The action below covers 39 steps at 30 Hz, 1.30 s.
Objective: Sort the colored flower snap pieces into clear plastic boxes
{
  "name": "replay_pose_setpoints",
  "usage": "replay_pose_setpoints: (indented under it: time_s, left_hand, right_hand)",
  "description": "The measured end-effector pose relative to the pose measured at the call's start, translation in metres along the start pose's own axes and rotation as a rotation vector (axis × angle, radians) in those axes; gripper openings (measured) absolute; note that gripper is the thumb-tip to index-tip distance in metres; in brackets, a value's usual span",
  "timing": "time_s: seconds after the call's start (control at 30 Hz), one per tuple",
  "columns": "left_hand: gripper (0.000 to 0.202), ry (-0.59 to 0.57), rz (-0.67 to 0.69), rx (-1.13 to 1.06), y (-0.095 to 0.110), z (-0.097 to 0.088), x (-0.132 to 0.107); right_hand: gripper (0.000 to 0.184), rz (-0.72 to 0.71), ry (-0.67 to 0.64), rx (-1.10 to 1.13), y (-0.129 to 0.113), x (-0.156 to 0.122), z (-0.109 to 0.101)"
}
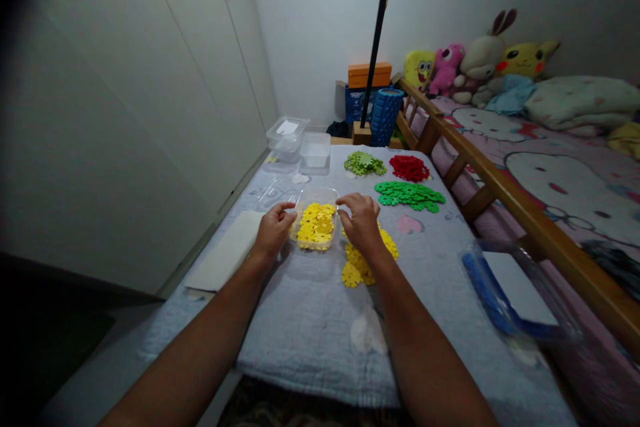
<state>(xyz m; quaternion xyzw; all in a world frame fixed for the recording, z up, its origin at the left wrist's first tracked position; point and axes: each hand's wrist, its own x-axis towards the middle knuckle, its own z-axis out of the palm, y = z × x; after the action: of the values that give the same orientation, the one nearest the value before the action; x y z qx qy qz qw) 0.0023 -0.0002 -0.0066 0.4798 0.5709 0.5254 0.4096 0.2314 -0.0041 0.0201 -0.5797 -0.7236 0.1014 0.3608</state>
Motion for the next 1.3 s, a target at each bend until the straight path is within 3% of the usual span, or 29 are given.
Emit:
replay_pose_setpoints:
  time_s: [0.1,0.17,0.33,0.5,0.8,1.3]
  left_hand:
    - [0.039,-0.002,0.009,0.009,0.001,0.000,-0.001]
    - [0.038,-0.002,0.005,0.009,0.001,0.000,-0.001]
    - [0.039,0.000,0.004,0.011,0.000,0.000,0.000]
    - [0.040,-0.004,0.012,0.015,-0.002,0.000,0.000]
    - [0.041,-0.001,0.005,0.024,-0.001,-0.001,0.000]
    - [0.041,-0.033,0.005,0.019,-0.003,0.000,0.000]
  right_hand:
    - [0.026,0.099,0.120,-0.052,0.028,0.005,-0.014]
    - [0.028,0.184,0.130,-0.102,0.050,0.007,-0.023]
    - [0.023,0.373,-0.114,-0.297,0.085,0.005,-0.032]
    - [0.019,0.319,-0.270,-0.394,0.085,-0.002,-0.026]
    - [0.009,0.345,-0.234,-0.134,0.092,0.001,-0.030]
    - [0.012,0.355,-0.192,0.240,0.086,0.001,-0.039]
